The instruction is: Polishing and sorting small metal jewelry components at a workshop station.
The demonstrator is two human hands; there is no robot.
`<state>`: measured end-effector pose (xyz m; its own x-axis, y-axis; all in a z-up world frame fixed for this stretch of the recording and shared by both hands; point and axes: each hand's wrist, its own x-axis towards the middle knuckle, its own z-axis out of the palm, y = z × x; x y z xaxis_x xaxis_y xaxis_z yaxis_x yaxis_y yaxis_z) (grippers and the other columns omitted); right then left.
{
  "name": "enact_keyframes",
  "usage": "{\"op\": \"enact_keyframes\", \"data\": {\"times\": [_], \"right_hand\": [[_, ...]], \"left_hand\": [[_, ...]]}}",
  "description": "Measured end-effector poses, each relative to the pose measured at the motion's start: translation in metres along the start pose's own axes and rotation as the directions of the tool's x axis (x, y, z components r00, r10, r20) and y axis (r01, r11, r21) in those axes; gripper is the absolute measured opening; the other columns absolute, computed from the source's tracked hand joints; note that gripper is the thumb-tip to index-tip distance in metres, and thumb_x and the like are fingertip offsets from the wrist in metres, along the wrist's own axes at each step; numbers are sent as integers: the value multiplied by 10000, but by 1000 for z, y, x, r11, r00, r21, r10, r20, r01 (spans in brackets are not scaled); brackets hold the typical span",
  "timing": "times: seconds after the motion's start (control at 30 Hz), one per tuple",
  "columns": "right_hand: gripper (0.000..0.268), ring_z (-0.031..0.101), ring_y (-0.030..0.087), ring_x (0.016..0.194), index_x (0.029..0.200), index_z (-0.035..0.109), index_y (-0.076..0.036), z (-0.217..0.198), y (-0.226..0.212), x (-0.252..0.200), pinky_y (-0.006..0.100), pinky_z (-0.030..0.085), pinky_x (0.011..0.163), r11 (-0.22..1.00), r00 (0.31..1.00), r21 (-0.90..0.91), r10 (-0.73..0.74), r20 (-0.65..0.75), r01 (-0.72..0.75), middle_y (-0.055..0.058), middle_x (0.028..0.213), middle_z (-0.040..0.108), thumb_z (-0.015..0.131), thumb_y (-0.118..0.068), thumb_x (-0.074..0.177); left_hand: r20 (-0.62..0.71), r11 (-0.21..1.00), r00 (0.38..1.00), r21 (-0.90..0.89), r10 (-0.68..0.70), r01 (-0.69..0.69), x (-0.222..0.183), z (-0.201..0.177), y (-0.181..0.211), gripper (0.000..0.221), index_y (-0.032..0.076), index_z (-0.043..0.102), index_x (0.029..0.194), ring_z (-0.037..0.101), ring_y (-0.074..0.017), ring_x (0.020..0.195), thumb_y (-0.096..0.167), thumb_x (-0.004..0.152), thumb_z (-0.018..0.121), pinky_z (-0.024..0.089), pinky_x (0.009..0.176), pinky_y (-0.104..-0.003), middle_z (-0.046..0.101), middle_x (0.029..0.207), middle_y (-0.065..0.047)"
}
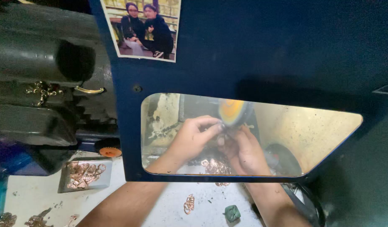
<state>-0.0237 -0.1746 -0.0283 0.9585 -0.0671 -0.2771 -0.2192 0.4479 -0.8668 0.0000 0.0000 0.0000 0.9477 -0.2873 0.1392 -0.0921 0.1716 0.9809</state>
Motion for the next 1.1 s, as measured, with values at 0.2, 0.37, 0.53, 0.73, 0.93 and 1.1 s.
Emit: {"op": "enact_keyframes", "data": {"times": [0.2,0.37,0.53,0.73,0.93,1.1], "right_hand": [[114,672,268,825,1047,585,-103,15,-6,4,426,588,788,999,999,1,37,22,-37,102,955,672,543,-80,943],[129,700,277,824,959,610,-51,0,-13,-24,442,602,738,991,987,-104,-65,144,80,151,895,694,674,-55,846],[229,675,161,902,975,717,-40,-25,-49,-27,406,605,830,784,924,-612,148,353,108,48,939,755,814,-38,768],[196,689,150,909,1019,799,-124,-59,-42,-46,418,585,841,433,844,-815,192,501,385,86,903,800,764,-128,826],[138,729,304,788,936,749,-80,-61,-43,-68,426,591,751,285,814,-777,-19,581,561,130,821,719,759,-78,799],[71,713,264,802,928,771,-141,-70,-46,-59,368,575,767,157,821,-806,-83,565,571,55,822,721,748,-117,865]], "left_hand": [[-69,999,997,13,38,-37,2,0,-9,153,61,797,1016,716,-139,838,169,932,729,595,757,-307,780,875,-81],[91,991,987,11,134,-135,-7,-14,12,112,86,795,1001,722,-185,913,132,902,770,587,835,-349,784,924,-84],[403,997,915,71,-27,-2,-7,-34,3,247,119,794,988,722,-176,921,134,756,879,576,904,-346,785,952,-45],[494,985,857,157,-145,77,0,-33,-9,350,126,770,1102,715,-173,912,183,771,869,569,905,-342,783,969,-47],[464,984,875,163,-139,70,0,-29,-14,342,130,757,1120,711,-156,897,188,797,849,570,860,-322,775,957,-33],[464,977,875,208,-138,44,4,-23,-12,333,104,744,1136,716,-202,898,199,824,811,560,852,-347,774,967,-83]]}}
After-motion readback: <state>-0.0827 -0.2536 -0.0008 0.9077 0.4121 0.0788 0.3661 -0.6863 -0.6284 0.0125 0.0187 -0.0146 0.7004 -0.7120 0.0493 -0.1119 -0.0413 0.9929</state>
